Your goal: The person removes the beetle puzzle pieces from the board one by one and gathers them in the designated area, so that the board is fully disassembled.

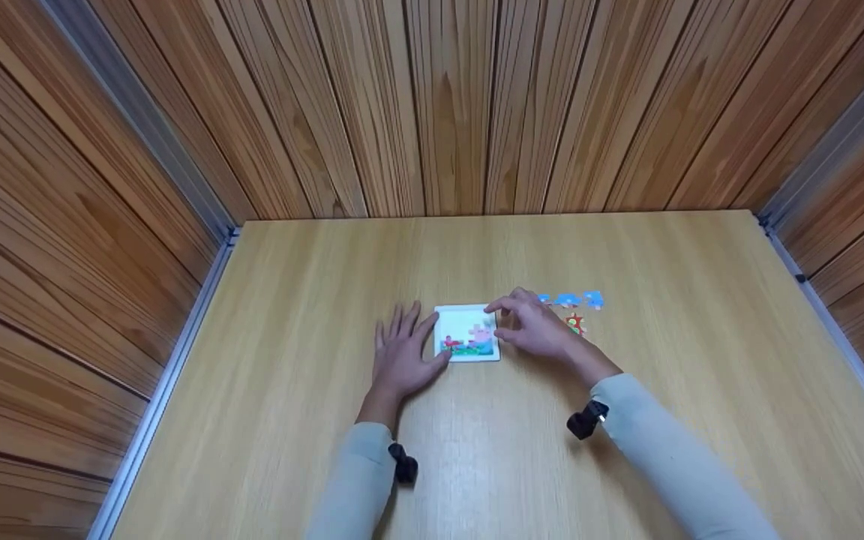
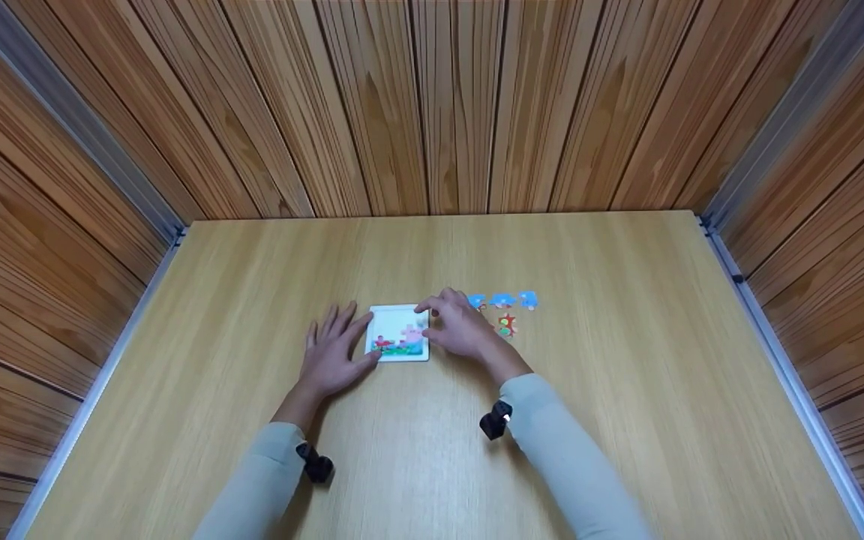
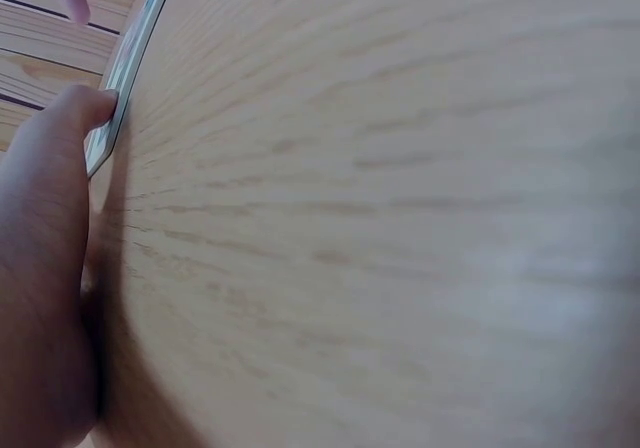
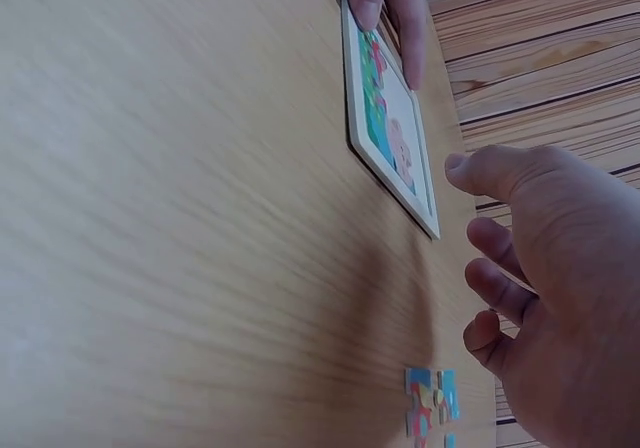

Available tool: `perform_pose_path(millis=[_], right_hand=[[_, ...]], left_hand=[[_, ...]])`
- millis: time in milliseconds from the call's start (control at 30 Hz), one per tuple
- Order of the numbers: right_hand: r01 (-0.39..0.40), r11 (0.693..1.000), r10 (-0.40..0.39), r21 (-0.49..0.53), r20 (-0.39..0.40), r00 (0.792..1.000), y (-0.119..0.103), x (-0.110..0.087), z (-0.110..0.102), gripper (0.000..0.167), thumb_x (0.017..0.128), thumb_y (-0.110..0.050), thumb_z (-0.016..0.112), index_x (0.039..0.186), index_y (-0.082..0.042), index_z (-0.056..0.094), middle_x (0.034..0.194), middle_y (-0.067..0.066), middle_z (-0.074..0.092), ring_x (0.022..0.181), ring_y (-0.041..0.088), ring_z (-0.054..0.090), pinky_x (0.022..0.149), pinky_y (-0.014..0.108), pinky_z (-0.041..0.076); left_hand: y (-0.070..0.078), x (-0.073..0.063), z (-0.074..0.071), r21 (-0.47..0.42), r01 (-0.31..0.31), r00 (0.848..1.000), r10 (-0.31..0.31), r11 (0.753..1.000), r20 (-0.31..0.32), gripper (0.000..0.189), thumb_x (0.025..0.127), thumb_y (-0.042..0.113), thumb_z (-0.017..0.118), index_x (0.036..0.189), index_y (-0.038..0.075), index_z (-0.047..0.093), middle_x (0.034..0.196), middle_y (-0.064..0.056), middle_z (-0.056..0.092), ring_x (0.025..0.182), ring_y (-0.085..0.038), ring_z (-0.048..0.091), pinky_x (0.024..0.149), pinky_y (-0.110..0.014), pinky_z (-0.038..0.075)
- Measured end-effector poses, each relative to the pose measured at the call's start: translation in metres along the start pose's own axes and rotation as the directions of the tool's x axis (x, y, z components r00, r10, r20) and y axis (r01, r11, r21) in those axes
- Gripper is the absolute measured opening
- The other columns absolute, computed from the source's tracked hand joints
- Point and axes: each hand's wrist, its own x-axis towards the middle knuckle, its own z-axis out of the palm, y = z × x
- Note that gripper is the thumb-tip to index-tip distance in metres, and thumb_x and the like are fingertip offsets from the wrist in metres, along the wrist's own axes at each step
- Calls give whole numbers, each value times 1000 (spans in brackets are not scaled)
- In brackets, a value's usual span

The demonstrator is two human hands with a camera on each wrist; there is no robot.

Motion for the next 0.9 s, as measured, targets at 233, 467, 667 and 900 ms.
perform_pose_path(millis=[233,467,667,900], right_hand=[[16,1000,-16,5,0,1000,-2,1,10,39,106,-19,77,145,-14,73,129,16,58,119,30,52,93,38,44],[-16,1000,17,25,-5,1000,-2,3,20,41,105,-22,80,145,-16,74,134,15,56,125,31,49,98,39,40],[-30,999,30,17,-6,1000,-2,4,27,44,103,-23,82,146,-15,74,133,15,54,129,32,47,104,42,40],[-63,998,62,17,14,998,-2,4,29,45,105,-25,81,149,-17,73,142,16,50,137,35,46,118,55,45]], left_hand=[[2,-1,-1,13,5,1000,-5,1000,9,82,101,66,59,174,30,45,191,-10,25,180,-43,8,142,-76,2],[1,0,-1,-7,5,1000,-5,1000,3,82,101,64,61,173,29,46,190,-11,26,180,-44,9,141,-76,1],[3,0,0,3,28,1000,-28,1000,4,83,99,66,61,173,30,47,190,-9,26,180,-43,9,142,-76,0],[1,0,0,6,19,1000,-19,1000,3,83,100,66,61,173,29,47,190,-10,26,180,-43,9,142,-75,0]])
